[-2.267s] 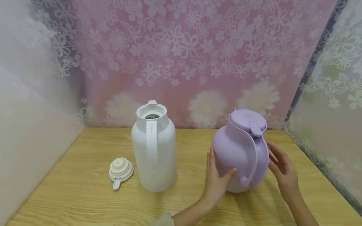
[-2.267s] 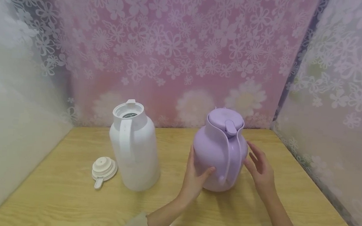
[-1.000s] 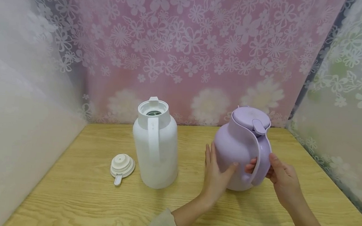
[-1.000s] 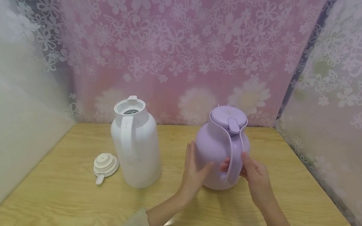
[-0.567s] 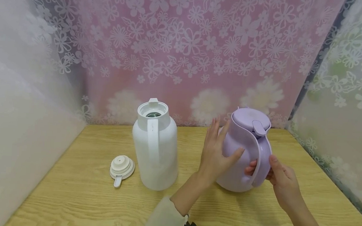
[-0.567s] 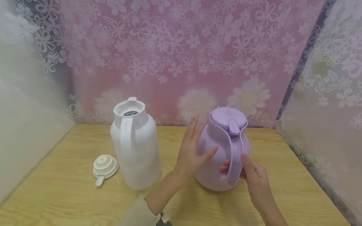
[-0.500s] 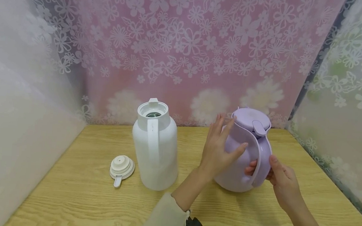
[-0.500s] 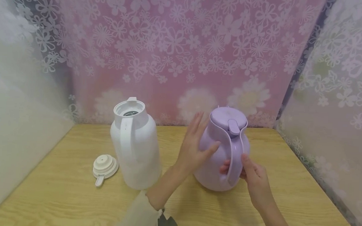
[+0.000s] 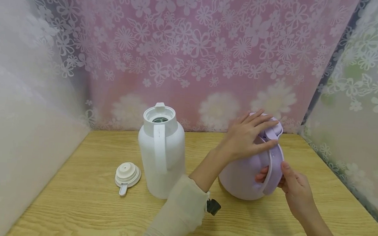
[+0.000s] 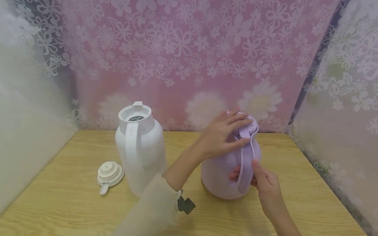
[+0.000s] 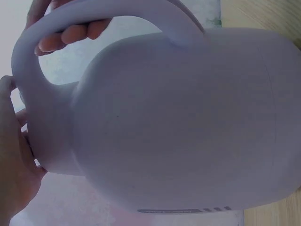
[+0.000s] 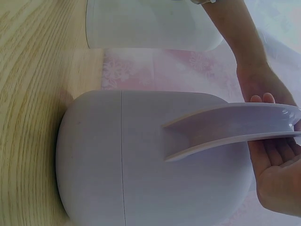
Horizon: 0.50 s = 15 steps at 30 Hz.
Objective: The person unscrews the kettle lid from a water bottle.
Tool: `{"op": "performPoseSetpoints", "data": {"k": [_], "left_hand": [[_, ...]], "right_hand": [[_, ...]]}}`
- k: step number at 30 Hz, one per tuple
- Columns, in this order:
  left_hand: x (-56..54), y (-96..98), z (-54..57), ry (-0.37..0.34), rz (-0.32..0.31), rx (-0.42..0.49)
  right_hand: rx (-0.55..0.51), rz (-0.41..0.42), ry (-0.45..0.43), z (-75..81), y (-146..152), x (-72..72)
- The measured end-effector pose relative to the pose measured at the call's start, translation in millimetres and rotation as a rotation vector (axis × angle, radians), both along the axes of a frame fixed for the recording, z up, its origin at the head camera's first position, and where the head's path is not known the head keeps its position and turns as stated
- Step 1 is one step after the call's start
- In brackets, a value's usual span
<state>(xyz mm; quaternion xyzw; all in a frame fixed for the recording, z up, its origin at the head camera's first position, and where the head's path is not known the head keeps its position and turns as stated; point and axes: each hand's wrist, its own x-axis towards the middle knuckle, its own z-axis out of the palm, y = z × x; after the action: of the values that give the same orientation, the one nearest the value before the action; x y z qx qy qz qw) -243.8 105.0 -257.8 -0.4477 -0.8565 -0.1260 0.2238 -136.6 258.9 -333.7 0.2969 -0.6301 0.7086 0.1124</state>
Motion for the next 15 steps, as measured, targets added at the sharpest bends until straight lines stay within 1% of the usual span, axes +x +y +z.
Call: {"op": "performPoseSetpoints", "data": {"k": [3, 5, 8, 12, 15], "left_hand": [[-3.3, 2.2, -1.0, 0.0, -0.008, -0.019], [-5.5, 2.3, -2.5, -0.001, -0.023, -0.005], [-9.4, 1.7, -4.3, -0.022, -0.053, 0.02], [-13.3, 1.0, -4.1, -0.097, -0.088, 0.06], [-14.7, 0.3, -2.6, -0.159, -0.11, 0.09]], "right_hand": [[-0.006, -0.002, 0.0, -1.4, -0.3, 0.4], [-0.011, -0.005, -0.001, -2.3, -0.5, 0.5], [-0.016, -0.006, 0.0, -3.2, -0.2, 0.2], [-0.014, -0.017, 0.002, -3.0, -0.7, 0.3], [0.001, -0.04, 0.005, -1.3, -1.6, 1.3]]}}
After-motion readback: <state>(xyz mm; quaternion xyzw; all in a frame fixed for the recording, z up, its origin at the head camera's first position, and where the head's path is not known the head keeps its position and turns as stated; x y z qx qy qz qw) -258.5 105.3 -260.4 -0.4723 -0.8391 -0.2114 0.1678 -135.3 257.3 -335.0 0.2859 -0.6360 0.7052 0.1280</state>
